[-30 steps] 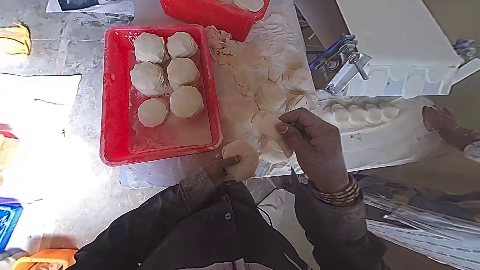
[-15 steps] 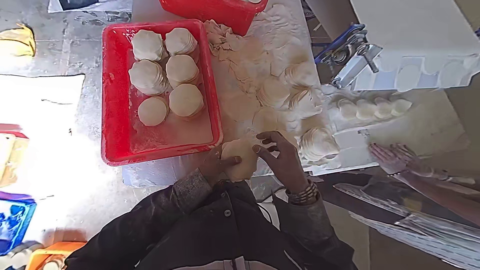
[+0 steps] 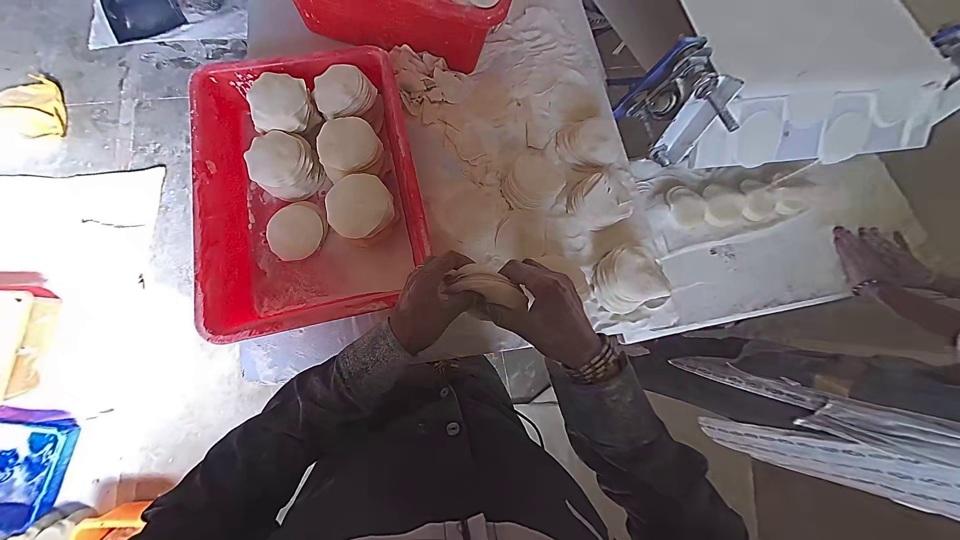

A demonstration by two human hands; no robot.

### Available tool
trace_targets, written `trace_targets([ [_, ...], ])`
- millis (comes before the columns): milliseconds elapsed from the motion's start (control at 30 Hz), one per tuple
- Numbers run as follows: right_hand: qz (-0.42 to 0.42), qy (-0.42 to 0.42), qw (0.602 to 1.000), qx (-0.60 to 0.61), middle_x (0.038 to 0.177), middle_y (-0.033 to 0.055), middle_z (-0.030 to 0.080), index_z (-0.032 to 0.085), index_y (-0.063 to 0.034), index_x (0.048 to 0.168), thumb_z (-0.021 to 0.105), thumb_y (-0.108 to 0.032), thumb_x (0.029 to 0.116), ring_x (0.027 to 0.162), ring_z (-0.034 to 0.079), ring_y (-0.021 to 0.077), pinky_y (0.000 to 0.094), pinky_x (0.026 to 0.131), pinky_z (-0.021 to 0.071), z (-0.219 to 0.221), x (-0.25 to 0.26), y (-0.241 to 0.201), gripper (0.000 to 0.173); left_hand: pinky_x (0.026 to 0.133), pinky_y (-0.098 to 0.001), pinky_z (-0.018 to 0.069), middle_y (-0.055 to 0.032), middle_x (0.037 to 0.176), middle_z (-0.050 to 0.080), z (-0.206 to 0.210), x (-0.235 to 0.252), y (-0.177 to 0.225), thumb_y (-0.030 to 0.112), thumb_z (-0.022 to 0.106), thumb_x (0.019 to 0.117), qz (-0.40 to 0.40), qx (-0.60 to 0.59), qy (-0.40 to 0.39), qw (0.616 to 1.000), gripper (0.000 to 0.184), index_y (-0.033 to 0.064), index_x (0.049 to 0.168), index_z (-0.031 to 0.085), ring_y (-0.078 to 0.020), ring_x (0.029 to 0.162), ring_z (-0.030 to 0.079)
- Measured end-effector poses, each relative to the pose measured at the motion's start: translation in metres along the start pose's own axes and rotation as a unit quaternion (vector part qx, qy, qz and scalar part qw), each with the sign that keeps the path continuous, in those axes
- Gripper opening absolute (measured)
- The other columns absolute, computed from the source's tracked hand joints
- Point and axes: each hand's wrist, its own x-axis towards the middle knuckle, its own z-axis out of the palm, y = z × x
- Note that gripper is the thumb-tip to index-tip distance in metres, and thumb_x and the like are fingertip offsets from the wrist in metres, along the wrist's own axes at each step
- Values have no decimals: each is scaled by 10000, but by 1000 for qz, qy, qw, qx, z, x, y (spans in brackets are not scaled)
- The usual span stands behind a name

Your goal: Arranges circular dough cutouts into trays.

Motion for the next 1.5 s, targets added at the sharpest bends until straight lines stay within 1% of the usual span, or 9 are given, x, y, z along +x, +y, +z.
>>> trace_targets([
  [100, -61, 69, 985, -146, 769, 97, 664, 711, -54, 877, 743, -334, 806, 755, 653, 294, 451, 639, 502, -10, 12, -10, 291, 974, -335, 532, -141, 1294, 597, 14, -10, 7, 103, 557, 982, -159, -266, 71, 948, 413, -38, 1366, 497, -171, 1164, 614],
  [200, -150, 123, 946, -258, 785, 112, 665, 740, -74, 906, 743, -249, 800, 842, 665, 332, 471, 783, 512, -17, 15, -18, 205, 960, -487, 532, -186, 1285, 617, 20, -14, 27, 546, 79, 1078, -333, -528, -3, 781, 739, -13, 1416, 424, -296, 1159, 643],
  [333, -227, 163, 911, -304, 929, 97, 688, 734, -149, 1065, 641, -197, 950, 972, 638, 307, 478, 1021, 414, -2, -7, -17, 156, 897, -476, 565, -173, 1260, 622, 19, -2, 36, 666, 183, 1027, -288, -636, -10, 716, 739, 87, 1415, 429, -304, 1124, 652],
  [500, -217, 163, 934, -231, 1214, 80, 681, 663, -166, 1234, 498, -266, 1003, 1182, 580, 265, 480, 1156, 276, 22, -40, 1, 301, 822, -394, 600, -143, 1046, 661, 12, 7, 37, -30, 481, 1003, -309, -520, 108, 789, 259, 32, 1255, 493, -227, 923, 697],
  [700, -149, 109, 966, -183, 1533, 131, 524, 522, -57, 1485, 244, -730, 1003, 1490, 392, 325, 633, 1217, 167, 38, -26, 2, 873, 787, -332, 606, -96, 999, 673, 16, 5, 38, -84, 512, 969, -276, -440, 91, 850, 289, 17, 1239, 497, -164, 870, 700],
  [933, -72, 152, 978, -121, 1584, 195, 435, 523, -25, 1476, 78, -722, 1006, 1517, 318, 387, 599, 1244, 187, 27, -12, 13, 951, 806, -344, 612, -119, 1025, 682, 9, 1, 34, -92, 587, 934, -249, -395, 92, 880, 314, -28, 1234, 517, -187, 901, 707],
  [1133, 59, 101, 985, 128, 1590, 199, 401, 367, 28, 1549, 262, -631, 1027, 1483, 375, 288, 487, 1208, 306, 34, 13, 19, 848, 830, -343, 612, -109, 1011, 704, 0, -3, 30, -55, 648, 869, -196, -353, 48, 914, 338, -38, 1195, 561, -175, 913, 712],
  [1367, 199, -115, 714, 662, 1098, 64, 738, 607, -52, 1232, 680, -446, 934, 1011, 725, 163, 354, 888, 613, 41, 23, -25, 499, 863, -320, 605, -87, 1051, 705, -38, -12, 34, 15, 691, 862, -148, -314, 62, 936, 439, -33, 1269, 535, -151, 951, 708],
  [1500, 243, -116, 784, 560, 1066, 122, 718, 548, 21, 1284, 742, -116, 837, 937, 727, 187, 338, 800, 631, 73, 57, -61, 506, 860, -298, 594, -102, 1088, 688, -87, -28, 17, 92, 708, 859, -168, -203, 111, 958, 495, -41, 1300, 526, -134, 962, 697],
])
